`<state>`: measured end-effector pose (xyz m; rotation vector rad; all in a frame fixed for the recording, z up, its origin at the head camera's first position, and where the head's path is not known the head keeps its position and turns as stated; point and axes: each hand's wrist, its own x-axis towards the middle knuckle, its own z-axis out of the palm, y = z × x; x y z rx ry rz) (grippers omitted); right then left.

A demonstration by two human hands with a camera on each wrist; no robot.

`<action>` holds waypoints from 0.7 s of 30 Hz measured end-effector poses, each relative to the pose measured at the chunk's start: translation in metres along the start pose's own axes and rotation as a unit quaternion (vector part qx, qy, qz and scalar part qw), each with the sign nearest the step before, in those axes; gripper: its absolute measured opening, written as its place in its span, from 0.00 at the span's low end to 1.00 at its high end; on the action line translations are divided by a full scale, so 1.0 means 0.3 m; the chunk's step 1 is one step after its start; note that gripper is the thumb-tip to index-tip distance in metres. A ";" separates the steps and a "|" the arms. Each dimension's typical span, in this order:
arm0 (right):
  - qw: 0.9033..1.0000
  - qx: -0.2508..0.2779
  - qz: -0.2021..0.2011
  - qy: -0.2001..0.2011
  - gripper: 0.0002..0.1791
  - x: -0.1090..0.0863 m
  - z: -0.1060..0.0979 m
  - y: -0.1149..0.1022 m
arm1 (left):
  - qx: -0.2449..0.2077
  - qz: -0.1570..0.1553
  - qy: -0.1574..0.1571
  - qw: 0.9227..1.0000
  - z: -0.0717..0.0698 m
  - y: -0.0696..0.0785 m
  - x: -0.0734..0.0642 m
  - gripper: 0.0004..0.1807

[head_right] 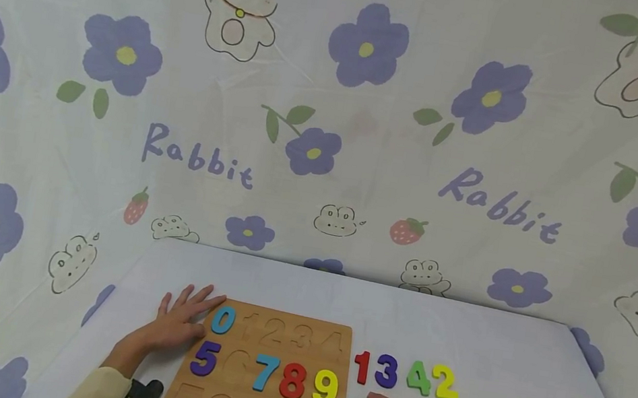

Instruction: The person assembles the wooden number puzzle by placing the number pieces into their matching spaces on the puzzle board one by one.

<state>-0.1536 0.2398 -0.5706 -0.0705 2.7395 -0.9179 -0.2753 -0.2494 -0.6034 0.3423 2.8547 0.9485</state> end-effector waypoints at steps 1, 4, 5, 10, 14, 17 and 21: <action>1.000 0.001 0.002 0.003 0.35 -0.001 -0.001 -0.001 | 0.000 0.000 0.000 1.000 0.001 -0.001 0.000 0.42; 1.000 0.002 -0.003 0.014 0.35 -0.008 -0.009 -0.008 | -0.001 0.000 0.000 1.000 0.001 -0.003 0.002 0.42; 1.000 0.006 -0.005 0.020 0.35 -0.011 -0.014 -0.013 | -0.001 0.000 0.000 1.000 0.002 -0.005 0.002 0.42; 0.998 0.034 -0.031 0.044 0.33 -0.029 -0.044 -0.062 | 0.004 0.001 0.002 1.000 0.006 -0.013 0.004 0.42; 0.992 0.020 -0.111 0.063 0.33 -0.032 -0.068 -0.114 | 0.010 0.000 0.002 1.000 0.010 -0.014 0.004 0.41; 0.980 0.009 -0.179 0.081 0.32 -0.024 -0.078 -0.161 | 0.009 -0.003 0.001 1.000 0.009 -0.013 0.005 0.41; 0.974 0.024 -0.204 0.095 0.30 -0.001 -0.060 -0.233 | 0.005 -0.006 -0.002 1.000 0.008 -0.013 0.007 0.42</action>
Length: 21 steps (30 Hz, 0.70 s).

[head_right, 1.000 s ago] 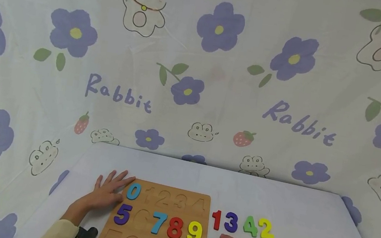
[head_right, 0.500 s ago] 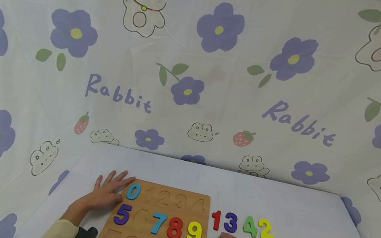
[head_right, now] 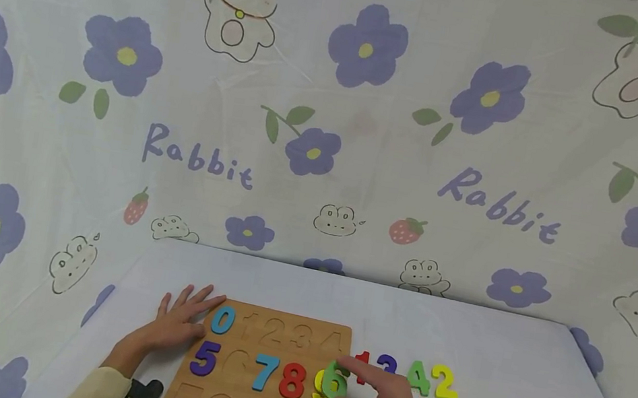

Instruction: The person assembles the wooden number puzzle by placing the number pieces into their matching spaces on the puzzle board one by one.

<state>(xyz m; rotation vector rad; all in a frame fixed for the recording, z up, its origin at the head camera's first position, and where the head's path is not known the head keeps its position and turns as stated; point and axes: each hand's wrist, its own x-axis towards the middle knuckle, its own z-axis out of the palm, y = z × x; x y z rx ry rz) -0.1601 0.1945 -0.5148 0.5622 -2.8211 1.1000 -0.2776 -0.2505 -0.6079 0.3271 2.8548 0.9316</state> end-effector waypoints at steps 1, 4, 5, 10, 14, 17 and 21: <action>1.000 0.004 -0.003 0.001 0.29 0.013 0.010 -0.015 | 0.000 -0.001 -0.001 1.000 0.000 0.000 0.000 0.42; 1.000 0.019 -0.024 0.009 0.28 0.048 0.048 -0.057 | -0.001 -0.002 -0.002 1.000 -0.002 0.001 0.000 0.42; 0.999 0.027 -0.033 0.008 0.28 0.060 0.060 -0.070 | -0.002 -0.003 -0.003 1.000 -0.003 0.002 0.000 0.42; 0.996 0.072 -0.059 -0.009 0.27 0.117 0.115 -0.131 | -0.002 -0.002 -0.005 1.000 -0.003 0.005 0.001 0.42; 0.994 0.081 -0.074 -0.027 0.26 0.163 0.152 -0.174 | 0.004 0.000 -0.003 1.000 -0.002 0.003 0.003 0.42; 0.993 0.079 -0.076 -0.044 0.27 0.195 0.178 -0.199 | 0.010 -0.001 -0.003 1.000 -0.002 0.002 0.003 0.42; 0.992 0.069 -0.078 -0.066 0.27 0.235 0.222 -0.222 | 0.014 -0.003 -0.002 1.000 -0.004 0.002 0.001 0.42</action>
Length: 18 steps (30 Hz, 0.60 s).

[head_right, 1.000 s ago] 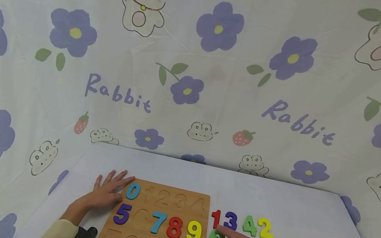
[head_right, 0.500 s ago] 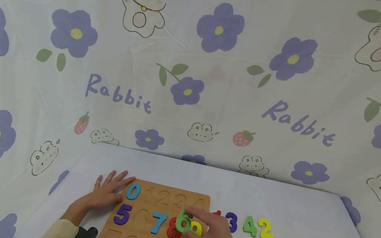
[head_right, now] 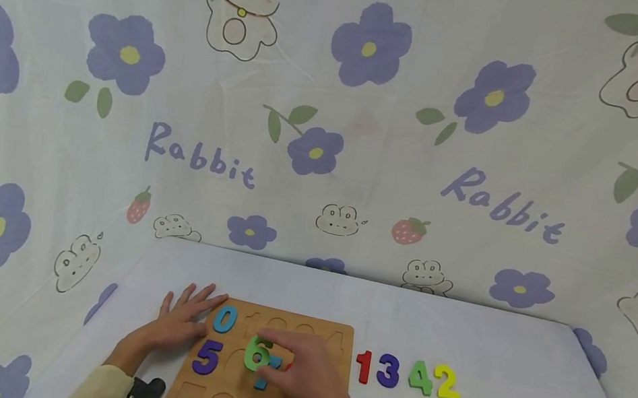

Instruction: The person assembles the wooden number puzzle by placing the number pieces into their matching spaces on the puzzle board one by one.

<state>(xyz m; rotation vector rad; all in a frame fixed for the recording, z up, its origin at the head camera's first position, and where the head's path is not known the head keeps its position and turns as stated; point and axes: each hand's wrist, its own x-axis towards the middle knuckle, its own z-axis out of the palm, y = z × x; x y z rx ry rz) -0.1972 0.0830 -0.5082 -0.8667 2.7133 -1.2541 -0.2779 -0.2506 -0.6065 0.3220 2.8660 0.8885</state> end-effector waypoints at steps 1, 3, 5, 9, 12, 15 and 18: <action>1.000 -0.003 -0.002 -0.005 0.27 0.011 0.011 -0.001 | -0.001 0.000 0.000 1.000 -0.001 0.001 -0.001 0.42; 1.000 -0.006 -0.011 -0.014 0.27 0.033 0.035 0.001 | -0.003 0.000 -0.001 1.000 -0.004 0.004 -0.002 0.42; 1.000 -0.010 -0.021 -0.020 0.27 0.050 0.059 0.005 | -0.006 0.000 -0.002 1.000 -0.006 0.007 -0.003 0.42; 0.999 -0.015 -0.039 -0.026 0.27 0.077 0.103 0.018 | -0.011 0.000 -0.005 1.000 -0.008 0.008 -0.005 0.42; 0.998 -0.023 -0.037 -0.036 0.27 0.092 0.131 0.034 | -0.010 0.000 -0.005 1.000 -0.007 0.008 -0.004 0.41; 0.998 -0.026 -0.015 -0.055 0.26 0.102 0.156 0.051 | -0.009 -0.002 -0.004 1.000 -0.005 0.007 -0.003 0.41; 0.997 -0.023 0.012 -0.071 0.27 0.106 0.179 0.065 | -0.007 -0.002 -0.003 1.000 -0.003 0.006 -0.004 0.41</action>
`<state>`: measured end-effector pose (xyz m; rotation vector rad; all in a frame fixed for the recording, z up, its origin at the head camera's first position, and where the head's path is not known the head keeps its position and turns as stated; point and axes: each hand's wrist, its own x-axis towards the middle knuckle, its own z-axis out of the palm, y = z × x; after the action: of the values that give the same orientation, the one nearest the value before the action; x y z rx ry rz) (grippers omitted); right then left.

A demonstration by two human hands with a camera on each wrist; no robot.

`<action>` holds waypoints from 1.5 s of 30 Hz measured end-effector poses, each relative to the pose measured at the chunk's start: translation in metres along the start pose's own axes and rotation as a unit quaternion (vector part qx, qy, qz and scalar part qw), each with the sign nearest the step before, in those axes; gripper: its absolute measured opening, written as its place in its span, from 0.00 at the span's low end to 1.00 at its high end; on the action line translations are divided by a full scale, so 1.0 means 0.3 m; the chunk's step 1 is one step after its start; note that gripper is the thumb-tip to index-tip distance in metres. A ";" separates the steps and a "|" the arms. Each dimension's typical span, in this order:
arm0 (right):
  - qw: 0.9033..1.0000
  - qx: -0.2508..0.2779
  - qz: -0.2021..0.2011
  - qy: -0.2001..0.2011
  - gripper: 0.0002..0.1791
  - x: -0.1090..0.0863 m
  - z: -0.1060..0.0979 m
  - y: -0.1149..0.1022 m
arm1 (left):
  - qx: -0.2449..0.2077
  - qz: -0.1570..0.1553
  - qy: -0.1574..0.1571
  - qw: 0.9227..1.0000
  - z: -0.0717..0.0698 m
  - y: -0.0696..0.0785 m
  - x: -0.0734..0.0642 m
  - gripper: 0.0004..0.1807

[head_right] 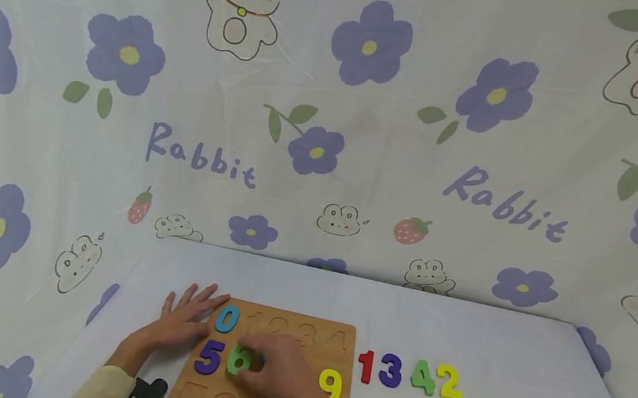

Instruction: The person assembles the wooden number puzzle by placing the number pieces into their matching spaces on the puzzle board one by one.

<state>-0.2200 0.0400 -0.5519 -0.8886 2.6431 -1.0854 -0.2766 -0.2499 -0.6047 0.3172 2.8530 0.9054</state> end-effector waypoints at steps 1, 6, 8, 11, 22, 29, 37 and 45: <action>1.000 0.001 0.007 -0.004 0.27 0.001 0.006 0.003 | 0.001 0.000 0.000 1.000 0.001 -0.001 0.000 0.41; 1.000 -0.014 0.017 -0.018 0.26 0.007 0.030 0.009 | 0.005 0.001 0.003 1.000 0.006 -0.002 0.001 0.41; 0.999 -0.024 0.020 -0.021 0.26 0.008 0.035 0.008 | 0.006 0.002 0.003 1.000 0.005 -0.001 0.001 0.41; 0.999 -0.041 0.015 -0.024 0.27 0.011 0.041 0.007 | 0.005 0.001 0.002 1.000 0.003 0.001 -0.001 0.41; 1.000 -0.015 -0.006 0.001 0.30 -0.026 0.009 0.013 | 0.005 0.004 0.005 1.000 -0.001 0.001 0.001 0.41; 1.000 -0.009 0.004 0.003 0.30 -0.109 -0.115 0.010 | 0.003 0.001 0.005 1.000 0.003 -0.002 0.002 0.41; 0.999 -0.035 0.024 0.026 0.28 -0.266 -0.300 0.100 | -0.003 -0.001 0.003 1.000 0.001 0.004 0.004 0.42; 0.987 -0.098 0.111 0.060 0.29 -0.426 -0.436 0.261 | -0.002 -0.004 0.002 1.000 0.002 0.002 0.006 0.42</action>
<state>-0.1980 0.2353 -0.5208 -0.5536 2.9018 -0.8637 -0.2783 -0.2487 -0.6048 0.3044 2.8536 0.9122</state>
